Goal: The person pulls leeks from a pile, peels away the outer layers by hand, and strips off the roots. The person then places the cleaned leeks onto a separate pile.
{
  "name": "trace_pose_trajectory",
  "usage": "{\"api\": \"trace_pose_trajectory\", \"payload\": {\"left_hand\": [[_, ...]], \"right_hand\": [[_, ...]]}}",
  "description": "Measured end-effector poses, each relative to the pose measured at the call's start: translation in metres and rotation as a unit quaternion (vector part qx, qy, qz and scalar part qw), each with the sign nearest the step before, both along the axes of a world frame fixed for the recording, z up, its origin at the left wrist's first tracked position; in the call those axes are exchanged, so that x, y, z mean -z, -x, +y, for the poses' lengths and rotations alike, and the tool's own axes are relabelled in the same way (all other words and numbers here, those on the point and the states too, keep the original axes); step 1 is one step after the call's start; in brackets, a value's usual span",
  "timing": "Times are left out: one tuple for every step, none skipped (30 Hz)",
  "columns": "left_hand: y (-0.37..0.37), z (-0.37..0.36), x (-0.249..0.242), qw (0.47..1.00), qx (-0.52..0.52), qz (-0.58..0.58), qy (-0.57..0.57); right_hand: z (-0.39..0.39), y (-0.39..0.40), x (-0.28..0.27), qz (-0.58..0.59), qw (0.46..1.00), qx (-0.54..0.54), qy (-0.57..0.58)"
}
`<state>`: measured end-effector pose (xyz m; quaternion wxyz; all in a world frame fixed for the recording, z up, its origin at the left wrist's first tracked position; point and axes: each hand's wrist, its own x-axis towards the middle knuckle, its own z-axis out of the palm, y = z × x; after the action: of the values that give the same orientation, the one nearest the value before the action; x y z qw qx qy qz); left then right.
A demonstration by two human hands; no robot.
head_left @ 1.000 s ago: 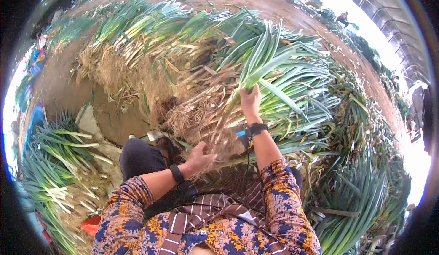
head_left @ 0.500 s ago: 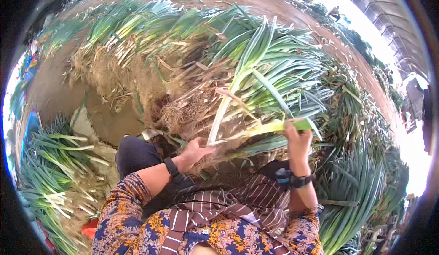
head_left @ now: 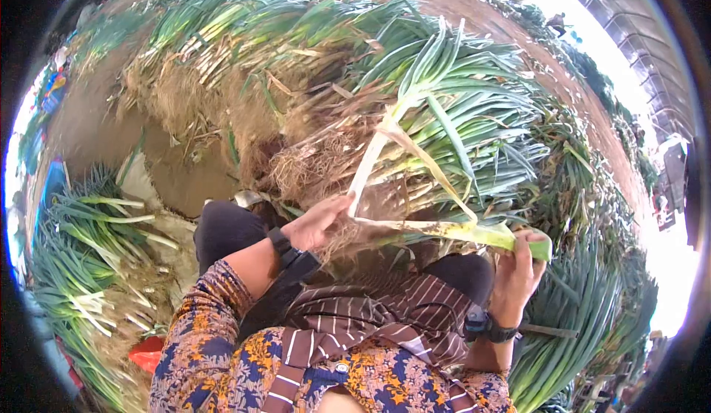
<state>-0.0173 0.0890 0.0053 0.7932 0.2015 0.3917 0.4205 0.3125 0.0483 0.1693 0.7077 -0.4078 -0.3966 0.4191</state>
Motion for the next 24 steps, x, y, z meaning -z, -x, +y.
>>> {"api": "trace_pose_trajectory", "payload": {"left_hand": [[-0.002,0.001,-0.007,0.999,-0.008,0.034,0.004],[-0.002,0.003,-0.011,0.998,-0.015,0.067,0.008],[0.002,0.003,-0.011,0.995,-0.06,0.067,0.04],[0.01,0.016,0.021,0.984,-0.075,0.162,0.016],[0.009,0.016,0.008,0.975,-0.063,0.213,0.0],[0.01,0.015,-0.006,0.962,-0.05,0.267,-0.018],[0.012,0.017,-0.003,0.964,-0.044,0.26,-0.043],[0.013,0.018,0.008,0.965,-0.036,0.252,-0.067],[0.011,0.015,0.015,0.966,-0.027,0.24,-0.09],[0.007,0.01,0.01,0.963,-0.01,0.259,-0.079],[0.004,0.004,0.0,0.958,0.004,0.278,-0.068],[0.002,-0.001,-0.005,0.953,0.017,0.297,-0.056],[-0.004,-0.005,0.0,0.962,-0.01,0.26,-0.08],[-0.006,-0.01,0.009,0.964,-0.021,0.249,-0.086],[-0.009,-0.012,0.019,0.966,-0.032,0.238,-0.094],[-0.011,-0.013,0.022,0.967,-0.044,0.227,-0.104],[-0.013,-0.015,0.018,0.962,-0.052,0.243,-0.111],[-0.014,-0.018,0.014,0.963,-0.05,0.246,-0.097],[-0.014,-0.019,0.009,0.963,-0.05,0.25,-0.084],[-0.013,-0.021,0.008,0.963,-0.051,0.253,-0.07],[-0.01,-0.021,0.018,0.965,-0.061,0.239,-0.095],[-0.009,-0.023,0.017,0.957,-0.067,0.265,-0.096],[-0.008,-0.026,0.013,0.95,-0.073,0.29,-0.095],[-0.007,-0.028,0.007,0.941,-0.079,0.315,-0.094]], "right_hand": [[-0.003,-0.013,0.005,-0.052,0.996,0.068,0.002],[-0.004,-0.026,0.008,-0.104,0.985,0.136,0.002],[-0.004,-0.028,-0.009,0.011,0.992,0.128,-0.011],[-0.001,-0.055,-0.015,-0.012,0.991,0.137,0.003],[0.008,-0.09,-0.009,-0.028,0.991,0.127,0.029],[0.021,-0.125,0.005,-0.04,0.991,0.12,0.054],[0.038,-0.149,0.02,-0.014,0.991,0.113,0.065],[0.054,-0.175,0.037,0.012,0.991,0.108,0.076],[0.067,-0.206,0.057,0.08,0.983,0.074,0.151],[0.081,-0.209,0.071,0.044,0.971,0.081,0.22],[0.094,-0.21,0.084,0.01,0.954,0.083,0.288],[0.105,-0.176,0.083,-0.027,0.958,0.004,0.284],[0.116,-0.139,0.08,-0.066,0.957,-0.075,0.273],[0.126,-0.102,0.077,-0.104,0.95,-0.15,0.254],[0.13,-0.055,0.062,-0.174,0.928,-0.181,0.276],[0.136,-0.014,0.055,-0.218,0.915,-0.25,0.229],[0.149,0.016,0.064,-0.257,0.902,-0.282,0.204],[0.16,0.044,0.073,-0.266,0.89,-0.321,0.182],[0.166,0.073,0.078,-0.279,0.884,-0.334,0.171],[0.174,0.097,0.085,-0.292,0.877,-0.347,0.16],[0.201,0.112,0.125,-0.322,0.881,-0.333,0.099],[0.213,0.125,0.139,-0.351,0.876,-0.323,0.064],[0.224,0.138,0.153,-0.379,0.871,-0.311,0.03],[0.211,0.143,0.118,-0.48,0.806,-0.326,0.116]]}}
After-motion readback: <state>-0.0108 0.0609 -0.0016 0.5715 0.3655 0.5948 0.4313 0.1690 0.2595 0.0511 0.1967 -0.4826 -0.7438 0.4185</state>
